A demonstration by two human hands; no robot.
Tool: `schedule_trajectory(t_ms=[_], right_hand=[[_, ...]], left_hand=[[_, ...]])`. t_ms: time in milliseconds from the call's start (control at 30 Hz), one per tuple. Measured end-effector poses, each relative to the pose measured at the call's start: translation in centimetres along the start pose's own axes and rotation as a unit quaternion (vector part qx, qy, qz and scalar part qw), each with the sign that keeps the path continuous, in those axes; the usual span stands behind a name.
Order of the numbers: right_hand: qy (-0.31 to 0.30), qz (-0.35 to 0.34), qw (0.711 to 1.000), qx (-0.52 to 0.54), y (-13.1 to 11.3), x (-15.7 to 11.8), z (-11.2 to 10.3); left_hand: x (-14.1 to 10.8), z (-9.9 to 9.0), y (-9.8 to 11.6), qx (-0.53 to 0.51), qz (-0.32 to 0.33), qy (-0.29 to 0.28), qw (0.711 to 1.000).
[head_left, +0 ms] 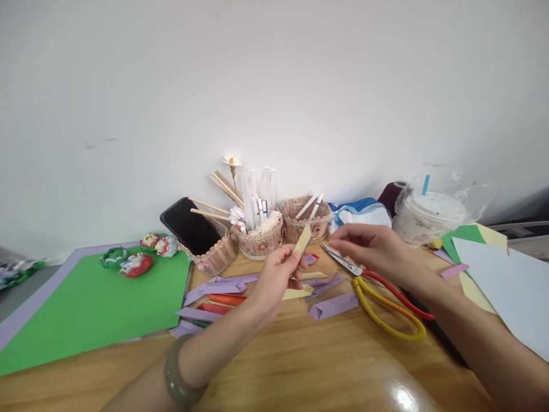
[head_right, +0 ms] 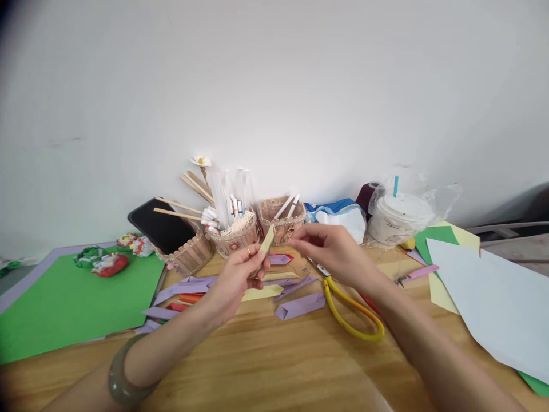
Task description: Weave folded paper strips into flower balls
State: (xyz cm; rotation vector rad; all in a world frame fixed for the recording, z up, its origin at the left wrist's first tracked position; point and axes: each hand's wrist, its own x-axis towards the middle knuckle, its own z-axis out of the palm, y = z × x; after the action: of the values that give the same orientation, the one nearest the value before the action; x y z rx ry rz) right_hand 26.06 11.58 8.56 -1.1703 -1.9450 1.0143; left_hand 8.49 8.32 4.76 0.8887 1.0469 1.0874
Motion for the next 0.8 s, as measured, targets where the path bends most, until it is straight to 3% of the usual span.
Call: schedule_trajectory(t_ms=[100, 200, 300, 433, 567, 667, 800], right_hand=[[-0.043, -0.008, 0.999, 0.012, 0.5, 0.1, 1.9], [-0.02, 0.009, 0.999, 0.031, 1.4, 0.3, 2.8], [-0.02, 0.039, 0.997, 0.064, 1.8, 0.5, 2.7], [-0.083, 0.048, 0.988, 0.123, 1.5, 0.3, 2.4], [-0.076, 0.048, 0.985, 0.146, 1.5, 0.2, 2.6], [-0.043, 0.038, 0.987, 0.153, 1.7, 0.3, 2.8], [0.037, 0.009, 0.984, 0.176, 1.5, 0.1, 2.7]], left_hand=[[0.4, 0.4, -0.5, -0.005, 0.02, -0.008, 1.0], [0.2, 0.5, -0.7, -0.01, 0.012, -0.039, 0.999], [0.0, 0.4, -0.5, -0.005, -0.009, -0.076, 0.997], [-0.1, 0.2, -0.2, -0.011, -0.038, -0.13, 0.991], [0.0, 0.0, -0.1, -0.046, -0.06, -0.17, 0.983], [0.1, 0.0, 0.0, -0.055, -0.058, -0.14, 0.987], [0.4, 0.0, 0.0, -0.05, -0.02, -0.044, 0.998]])
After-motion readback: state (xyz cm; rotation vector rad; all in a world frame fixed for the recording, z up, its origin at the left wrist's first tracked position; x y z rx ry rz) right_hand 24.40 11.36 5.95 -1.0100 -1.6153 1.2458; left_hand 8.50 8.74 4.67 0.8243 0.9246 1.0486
